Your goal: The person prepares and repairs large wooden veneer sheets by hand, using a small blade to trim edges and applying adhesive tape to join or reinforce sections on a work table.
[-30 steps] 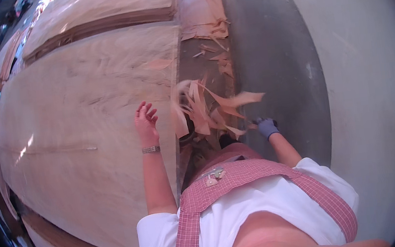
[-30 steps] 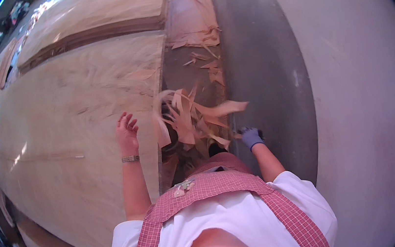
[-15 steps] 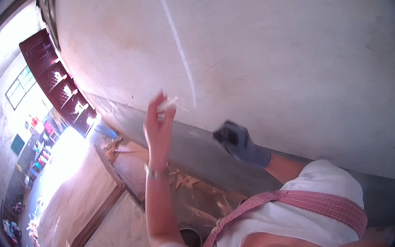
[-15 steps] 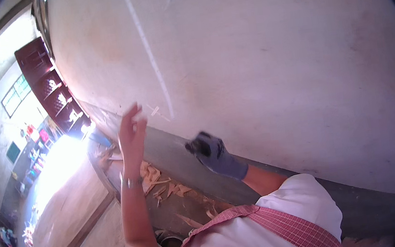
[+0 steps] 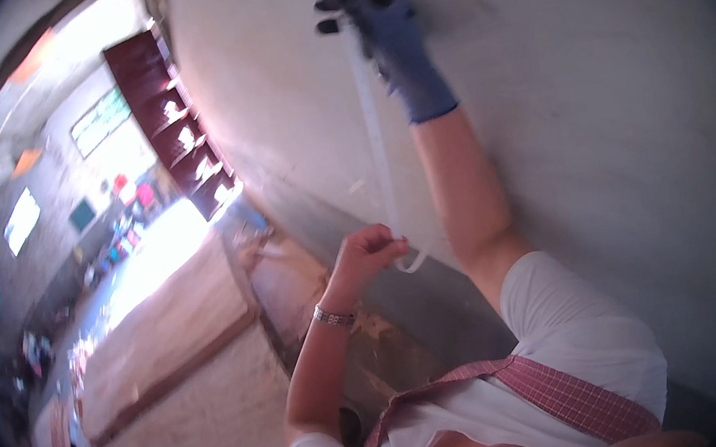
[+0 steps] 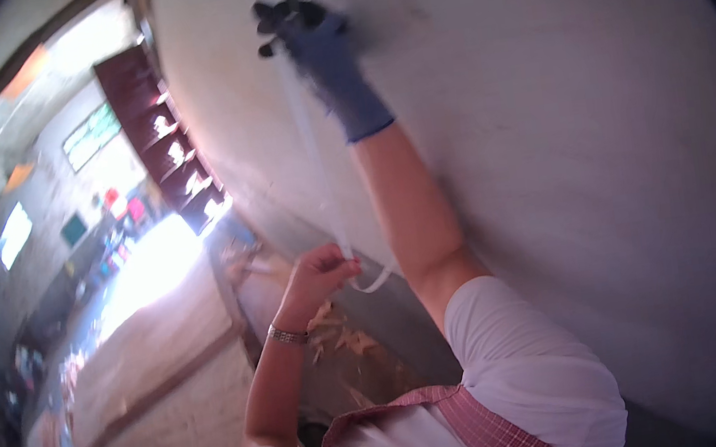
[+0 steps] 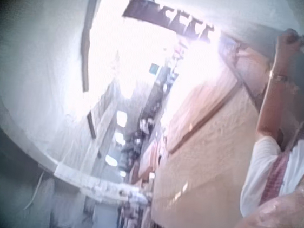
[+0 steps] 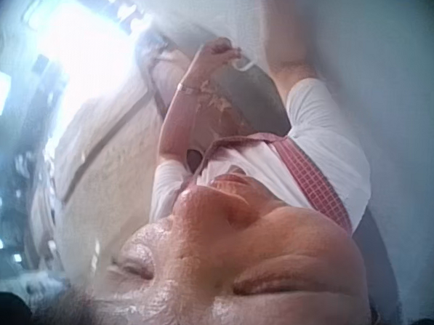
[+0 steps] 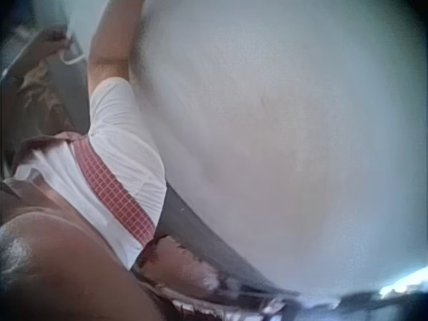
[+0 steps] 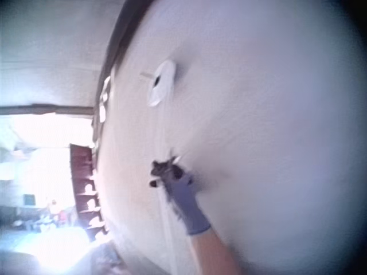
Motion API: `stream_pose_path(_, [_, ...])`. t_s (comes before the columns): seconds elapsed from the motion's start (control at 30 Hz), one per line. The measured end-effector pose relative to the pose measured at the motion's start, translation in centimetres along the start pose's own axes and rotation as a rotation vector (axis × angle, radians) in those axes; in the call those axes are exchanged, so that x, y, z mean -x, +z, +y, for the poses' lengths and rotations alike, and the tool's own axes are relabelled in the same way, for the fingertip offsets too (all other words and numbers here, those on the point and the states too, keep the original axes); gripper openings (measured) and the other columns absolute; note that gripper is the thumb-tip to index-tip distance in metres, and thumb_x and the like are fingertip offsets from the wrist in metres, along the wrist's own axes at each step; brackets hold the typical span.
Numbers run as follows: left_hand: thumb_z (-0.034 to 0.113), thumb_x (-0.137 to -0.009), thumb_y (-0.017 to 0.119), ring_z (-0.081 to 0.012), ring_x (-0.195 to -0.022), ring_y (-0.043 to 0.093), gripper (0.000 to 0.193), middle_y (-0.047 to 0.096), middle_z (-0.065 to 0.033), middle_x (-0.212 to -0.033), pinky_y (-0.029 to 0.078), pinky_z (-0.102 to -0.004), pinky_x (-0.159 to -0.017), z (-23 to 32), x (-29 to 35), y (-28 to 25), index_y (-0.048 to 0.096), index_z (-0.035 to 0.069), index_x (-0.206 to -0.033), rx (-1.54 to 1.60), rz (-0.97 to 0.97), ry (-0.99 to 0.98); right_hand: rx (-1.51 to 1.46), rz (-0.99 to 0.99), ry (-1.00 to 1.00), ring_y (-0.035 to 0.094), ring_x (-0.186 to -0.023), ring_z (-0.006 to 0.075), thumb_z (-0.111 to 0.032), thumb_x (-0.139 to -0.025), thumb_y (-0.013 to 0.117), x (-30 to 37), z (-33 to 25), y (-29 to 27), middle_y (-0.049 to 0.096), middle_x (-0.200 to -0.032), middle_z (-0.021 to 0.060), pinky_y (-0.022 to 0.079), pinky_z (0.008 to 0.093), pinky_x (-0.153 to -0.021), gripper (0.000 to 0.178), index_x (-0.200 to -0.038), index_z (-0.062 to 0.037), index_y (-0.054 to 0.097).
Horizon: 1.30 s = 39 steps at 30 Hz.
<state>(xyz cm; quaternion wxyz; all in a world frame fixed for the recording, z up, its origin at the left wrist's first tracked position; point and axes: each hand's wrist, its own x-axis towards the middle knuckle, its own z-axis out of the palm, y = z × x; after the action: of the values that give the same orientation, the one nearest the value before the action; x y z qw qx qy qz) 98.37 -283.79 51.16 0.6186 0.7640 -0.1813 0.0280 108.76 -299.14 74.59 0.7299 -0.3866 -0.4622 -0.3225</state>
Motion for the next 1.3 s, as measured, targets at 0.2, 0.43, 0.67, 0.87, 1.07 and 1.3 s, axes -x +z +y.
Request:
stream_pose_path(0.2, [0.032, -0.088, 0.072, -0.0231, -0.128, 0.050, 0.068, 0.057, -0.0133, -0.135, 0.039, -0.0382, -0.106, 0.0, 1.6, -6.5, 0.044, 0.002, -0.142, -0.839, 0.033, 0.294, -0.075, 0.082, 0.238, 0.059, -0.058, 0.0133, -0.024, -0.099, 0.056, 7.4, -3.2, -0.2, 0.069, -0.078, 0.0105, 0.045, 0.0240, -0.053, 0.029, -0.109, 0.0008, 0.068])
stream_pose_path(0.43, [0.029, -0.099, 0.054, -0.0152, -0.103, 0.063, 0.037, 0.068, -0.0108, -0.106, 0.050, -0.0262, -0.086, 16.4, -6.6, 1.1, 0.059, -0.002, -0.118, -0.066, 0.099, 0.372, -0.113, 0.068, 0.460, 0.059, -0.063, 0.0148, -0.019, -0.098, 0.055, 13.7, -0.2, -2.7, 0.065, -0.084, 0.0111, 0.048, 0.0237, -0.058, 0.028, -0.114, 0.0036, 0.059])
stream_pose_path(0.67, [0.021, -0.102, 0.042, -0.0158, -0.068, 0.068, 0.041, 0.069, -0.0111, -0.071, 0.054, -0.0263, -0.067, 12.7, -5.1, 1.9, 0.063, -0.006, -0.081, 0.205, 0.464, 0.338, -2.052, 0.275, 0.493, 0.041, -0.119, 0.0058, -0.026, -0.098, 0.047, 21.3, 7.7, -0.5, 0.047, -0.128, -0.0048, 0.025, 0.0191, -0.105, 0.038, -0.133, -0.0121, 0.043])
stream_pose_path(0.87, [0.037, -0.103, 0.046, -0.0152, -0.074, 0.069, 0.046, 0.071, -0.0182, -0.083, 0.054, -0.0256, -0.068, 6.3, -1.2, -1.7, 0.059, -0.006, -0.098, 0.355, 0.477, 0.209, -1.838, 0.392, 0.914, 0.051, -0.097, 0.0076, -0.017, -0.095, 0.057, 28.4, 9.6, 1.4, 0.055, -0.109, -0.0025, 0.038, 0.0212, -0.088, 0.032, -0.125, -0.0095, 0.048])
stream_pose_path(1.07, [0.032, -0.090, 0.071, -0.0111, -0.085, 0.066, 0.041, 0.069, -0.0100, -0.093, 0.054, -0.0238, -0.070, -1.6, 7.3, -9.1, 0.061, -0.004, -0.106, 0.022, 0.742, -0.041, -0.297, -0.471, 0.943, 0.053, -0.062, 0.0062, -0.006, -0.086, 0.070, 30.4, 10.2, 6.0, 0.062, -0.089, 0.0003, 0.043, 0.0234, -0.053, 0.054, -0.136, -0.0010, 0.049])
stream_pose_path(1.3, [0.018, -0.088, 0.070, -0.0079, -0.072, 0.062, 0.016, 0.066, -0.0022, -0.083, 0.053, -0.0238, -0.063, -12.3, 17.2, -15.1, 0.066, 0.002, -0.090, 0.298, 0.788, -0.558, -0.540, -1.494, 1.128, 0.052, -0.115, 0.0096, -0.007, -0.080, 0.077, 35.9, 21.7, 13.5, 0.058, -0.132, 0.0051, 0.049, 0.0301, -0.091, 0.075, -0.146, -0.0033, 0.041])
